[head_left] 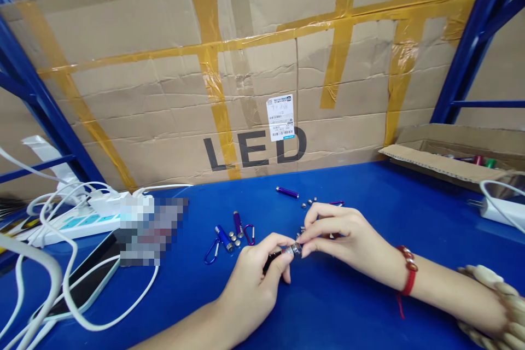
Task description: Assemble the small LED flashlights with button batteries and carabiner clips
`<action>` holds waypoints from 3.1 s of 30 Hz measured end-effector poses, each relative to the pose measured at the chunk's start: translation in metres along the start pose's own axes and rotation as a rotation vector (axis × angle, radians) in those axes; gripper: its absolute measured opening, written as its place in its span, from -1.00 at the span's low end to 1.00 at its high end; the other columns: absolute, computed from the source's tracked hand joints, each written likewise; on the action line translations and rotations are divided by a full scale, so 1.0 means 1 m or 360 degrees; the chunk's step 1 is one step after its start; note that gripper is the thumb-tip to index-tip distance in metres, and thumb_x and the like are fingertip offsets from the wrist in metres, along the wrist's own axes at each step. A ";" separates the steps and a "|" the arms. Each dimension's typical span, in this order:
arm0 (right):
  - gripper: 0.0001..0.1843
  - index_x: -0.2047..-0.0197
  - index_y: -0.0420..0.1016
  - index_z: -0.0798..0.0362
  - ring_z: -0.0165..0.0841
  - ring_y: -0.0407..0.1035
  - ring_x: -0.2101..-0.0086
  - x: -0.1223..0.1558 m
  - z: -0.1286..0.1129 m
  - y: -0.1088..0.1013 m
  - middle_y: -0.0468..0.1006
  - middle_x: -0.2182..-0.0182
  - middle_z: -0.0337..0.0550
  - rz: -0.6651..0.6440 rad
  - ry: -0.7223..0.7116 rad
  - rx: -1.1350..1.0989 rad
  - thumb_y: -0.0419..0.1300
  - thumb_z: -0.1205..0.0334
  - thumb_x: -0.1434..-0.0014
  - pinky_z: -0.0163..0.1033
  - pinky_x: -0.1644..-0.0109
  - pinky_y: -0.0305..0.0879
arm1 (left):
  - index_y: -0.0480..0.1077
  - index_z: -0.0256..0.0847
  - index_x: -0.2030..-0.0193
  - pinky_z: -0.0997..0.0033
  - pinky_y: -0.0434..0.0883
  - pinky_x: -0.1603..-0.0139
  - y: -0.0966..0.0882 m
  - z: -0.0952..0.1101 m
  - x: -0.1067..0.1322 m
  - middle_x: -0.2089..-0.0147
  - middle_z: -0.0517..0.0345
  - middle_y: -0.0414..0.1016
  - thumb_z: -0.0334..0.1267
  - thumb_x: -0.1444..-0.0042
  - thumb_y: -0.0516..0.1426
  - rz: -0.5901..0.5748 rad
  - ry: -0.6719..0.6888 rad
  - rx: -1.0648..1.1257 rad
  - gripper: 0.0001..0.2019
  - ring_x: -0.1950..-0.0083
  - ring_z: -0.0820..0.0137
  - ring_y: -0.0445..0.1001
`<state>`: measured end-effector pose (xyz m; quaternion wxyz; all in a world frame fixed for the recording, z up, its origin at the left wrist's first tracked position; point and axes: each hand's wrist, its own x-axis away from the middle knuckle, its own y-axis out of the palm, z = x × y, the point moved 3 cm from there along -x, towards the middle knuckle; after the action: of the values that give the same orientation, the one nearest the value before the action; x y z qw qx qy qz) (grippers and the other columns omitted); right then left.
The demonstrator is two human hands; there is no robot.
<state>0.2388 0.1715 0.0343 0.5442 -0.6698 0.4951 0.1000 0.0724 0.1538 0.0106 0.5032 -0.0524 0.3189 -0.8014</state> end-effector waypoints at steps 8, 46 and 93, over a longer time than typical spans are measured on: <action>-0.67 0.46 0.61 0.03 -0.51 0.34 0.53 -0.001 -0.001 0.000 0.46 0.50 -0.19 0.0005 0.0030 -0.0037 0.17 -0.01 -0.13 -0.41 0.45 0.25 | 0.29 -0.24 0.26 0.52 0.22 0.42 0.000 0.002 0.000 0.54 0.23 0.38 -0.26 -0.25 -0.10 -0.0028 0.0042 0.0091 -0.81 0.49 0.45 0.31; -0.66 0.37 0.53 0.02 -0.56 0.36 0.52 0.001 -0.008 -0.005 0.49 0.43 -0.22 -0.0157 -0.0379 0.0349 -0.01 0.14 -0.29 -0.47 0.43 0.23 | 0.34 -0.28 0.10 0.54 0.18 0.48 0.001 0.004 0.001 0.60 0.26 0.35 -0.24 -0.26 -0.10 -0.0091 0.0005 0.0051 -0.74 0.55 0.47 0.26; -0.77 0.31 0.50 0.05 -0.56 0.34 0.55 0.002 -0.017 -0.009 0.50 0.43 -0.21 -0.0064 -0.0649 0.0398 0.03 0.33 -0.28 -0.45 0.50 0.17 | 0.19 -0.23 0.12 0.51 0.12 0.46 0.004 0.001 0.003 0.60 0.37 0.20 -0.13 -0.31 -0.18 -0.0249 -0.0028 0.0238 -0.75 0.59 0.53 0.11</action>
<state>0.2399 0.1550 0.0453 0.7137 -0.5729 0.3700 0.1602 0.0743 0.1496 0.0078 0.4445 -0.0465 0.2487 -0.8593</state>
